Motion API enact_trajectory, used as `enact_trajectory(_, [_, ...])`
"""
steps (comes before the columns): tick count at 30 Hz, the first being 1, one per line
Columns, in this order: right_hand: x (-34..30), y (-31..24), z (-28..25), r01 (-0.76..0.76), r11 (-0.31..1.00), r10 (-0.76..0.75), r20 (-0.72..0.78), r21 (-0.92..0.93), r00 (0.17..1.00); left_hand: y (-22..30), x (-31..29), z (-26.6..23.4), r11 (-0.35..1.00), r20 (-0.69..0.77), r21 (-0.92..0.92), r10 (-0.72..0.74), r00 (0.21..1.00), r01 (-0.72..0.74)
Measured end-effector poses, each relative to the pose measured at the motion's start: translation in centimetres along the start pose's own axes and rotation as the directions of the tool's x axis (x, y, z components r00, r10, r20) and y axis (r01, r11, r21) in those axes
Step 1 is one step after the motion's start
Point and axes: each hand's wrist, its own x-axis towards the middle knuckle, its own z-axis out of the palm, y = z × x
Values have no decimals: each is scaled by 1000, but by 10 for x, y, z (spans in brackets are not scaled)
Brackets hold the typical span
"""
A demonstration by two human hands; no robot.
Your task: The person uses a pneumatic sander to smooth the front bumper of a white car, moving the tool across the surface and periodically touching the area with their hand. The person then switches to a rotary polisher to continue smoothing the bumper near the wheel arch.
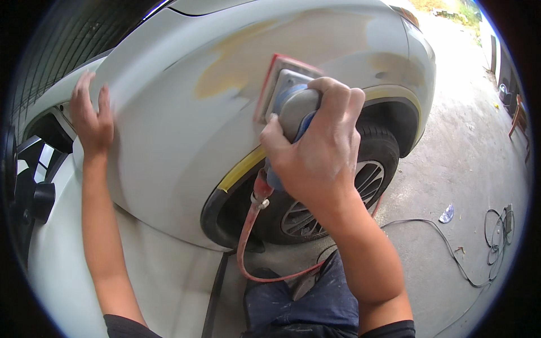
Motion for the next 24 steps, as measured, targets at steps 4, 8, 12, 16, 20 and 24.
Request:
enact_trajectory(4, [-12,-9,2,68,996,-76,137,65,988,0,11,7,974,193,-29,-215,957,225])
enact_trajectory(8, [-35,-19,0,152,986,-164,319,65,934,1,13,11,952,301,-13,-287,909,305])
enact_trajectory(12, [-43,-17,-2,214,975,-221,359,60,907,1,17,4,955,312,-26,-274,910,297])
enact_trajectory(16, [-37,-3,-1,351,937,-330,328,-3,885,2,14,4,956,317,-41,-262,911,289])
enact_trajectory(20, [-36,5,0,489,872,-463,344,14,817,4,12,10,966,228,-67,-228,947,249])
enact_trajectory(24, [-21,-2,-15,426,904,-394,419,19,818,6,15,9,959,239,-69,-251,938,275])
